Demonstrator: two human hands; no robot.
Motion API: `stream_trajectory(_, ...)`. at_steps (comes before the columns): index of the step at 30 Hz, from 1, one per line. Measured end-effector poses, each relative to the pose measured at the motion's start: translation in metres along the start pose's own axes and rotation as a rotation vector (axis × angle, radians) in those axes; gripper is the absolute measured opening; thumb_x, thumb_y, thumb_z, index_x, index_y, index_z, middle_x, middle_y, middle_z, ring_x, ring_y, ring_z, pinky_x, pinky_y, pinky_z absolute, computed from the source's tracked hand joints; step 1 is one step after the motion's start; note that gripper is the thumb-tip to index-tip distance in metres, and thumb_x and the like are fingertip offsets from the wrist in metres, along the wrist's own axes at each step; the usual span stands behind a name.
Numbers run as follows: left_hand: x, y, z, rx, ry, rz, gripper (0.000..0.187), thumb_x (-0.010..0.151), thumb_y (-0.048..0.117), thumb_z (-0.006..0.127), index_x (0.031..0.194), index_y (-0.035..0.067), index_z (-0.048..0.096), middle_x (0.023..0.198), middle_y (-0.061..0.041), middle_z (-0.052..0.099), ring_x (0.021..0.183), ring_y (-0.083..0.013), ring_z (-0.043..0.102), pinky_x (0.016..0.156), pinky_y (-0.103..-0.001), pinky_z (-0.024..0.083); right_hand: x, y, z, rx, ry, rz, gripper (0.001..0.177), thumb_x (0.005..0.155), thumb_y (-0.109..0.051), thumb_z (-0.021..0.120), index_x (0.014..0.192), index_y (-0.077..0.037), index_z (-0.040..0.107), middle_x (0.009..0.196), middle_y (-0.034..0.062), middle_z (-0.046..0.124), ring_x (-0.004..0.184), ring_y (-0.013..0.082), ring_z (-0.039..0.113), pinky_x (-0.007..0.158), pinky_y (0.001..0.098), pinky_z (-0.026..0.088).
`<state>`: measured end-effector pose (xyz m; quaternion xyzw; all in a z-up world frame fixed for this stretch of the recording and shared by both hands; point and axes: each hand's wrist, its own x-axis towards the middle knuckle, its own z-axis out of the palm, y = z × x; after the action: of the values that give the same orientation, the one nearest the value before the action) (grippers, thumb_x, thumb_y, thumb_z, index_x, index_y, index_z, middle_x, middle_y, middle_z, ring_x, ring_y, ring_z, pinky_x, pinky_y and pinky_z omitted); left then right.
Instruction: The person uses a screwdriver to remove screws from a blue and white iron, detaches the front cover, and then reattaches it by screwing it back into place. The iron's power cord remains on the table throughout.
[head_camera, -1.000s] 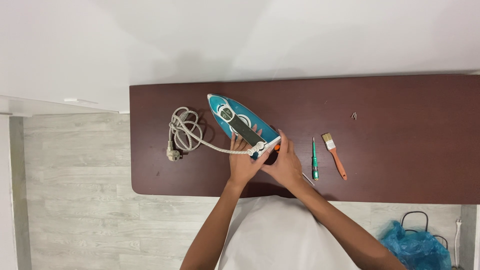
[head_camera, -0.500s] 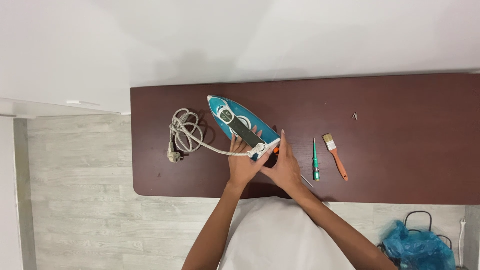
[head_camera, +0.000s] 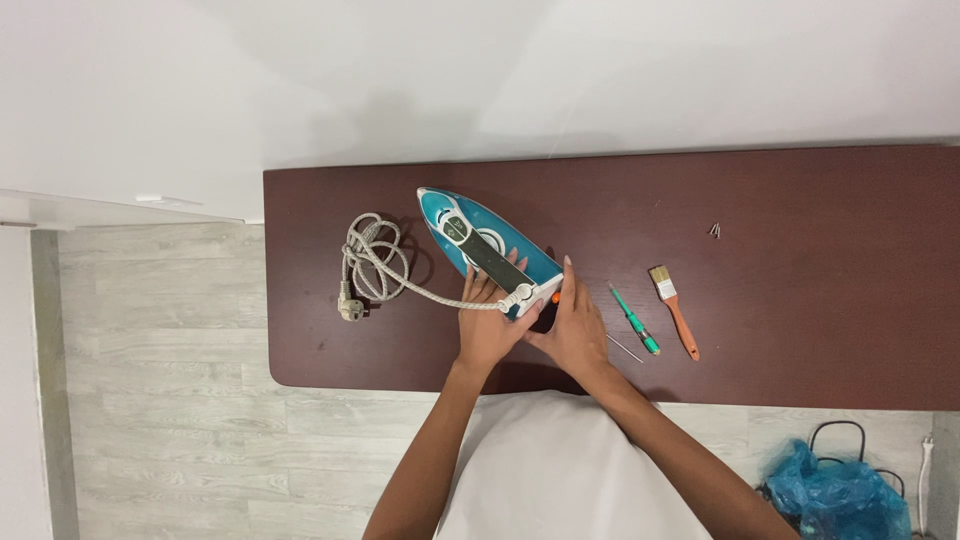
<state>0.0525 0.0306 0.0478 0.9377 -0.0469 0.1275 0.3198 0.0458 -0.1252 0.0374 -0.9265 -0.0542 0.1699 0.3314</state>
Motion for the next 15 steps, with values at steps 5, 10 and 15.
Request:
stream_trajectory(5,-0.001,0.004,0.001,-0.040,0.001,-0.035,0.061,0.079,0.037,0.080,0.137,0.020,0.067,0.141,-0.001,0.064,0.137,-0.0253,0.051,0.120,-0.051,0.029,0.003,0.005,0.009,-0.048,-0.005,0.029,0.140,0.063,-0.039,0.093,0.162,-0.003,0.001,0.142,0.0305,0.043,0.131,0.0493,0.048,0.104,0.0578,0.044)
stream_trajectory(10,0.004,0.002,0.002,-0.057,-0.012,-0.038,0.056,0.087,0.038,0.073,0.138,0.019,0.066,0.143,-0.001,0.062,0.141,-0.0256,0.047,0.121,-0.052,0.026,0.012,0.010,0.011,-0.079,-0.010,0.002,0.139,0.064,-0.044,0.091,0.161,-0.003,0.001,0.139,0.0300,0.047,0.127,0.0488,0.052,0.101,0.0563,0.045)
stream_trajectory(15,0.010,-0.006,-0.002,-0.026,-0.005,-0.064,0.063,0.079,0.041,0.079,0.137,0.020,0.067,0.138,-0.004,0.066,0.136,-0.0284,0.053,0.119,-0.053,0.030,0.020,0.015,0.017,-0.212,0.198,-0.159,0.139,0.056,-0.053,0.091,0.161,-0.001,0.016,0.117,0.0232,0.058,0.106,0.0428,0.065,0.086,0.0484,0.055)
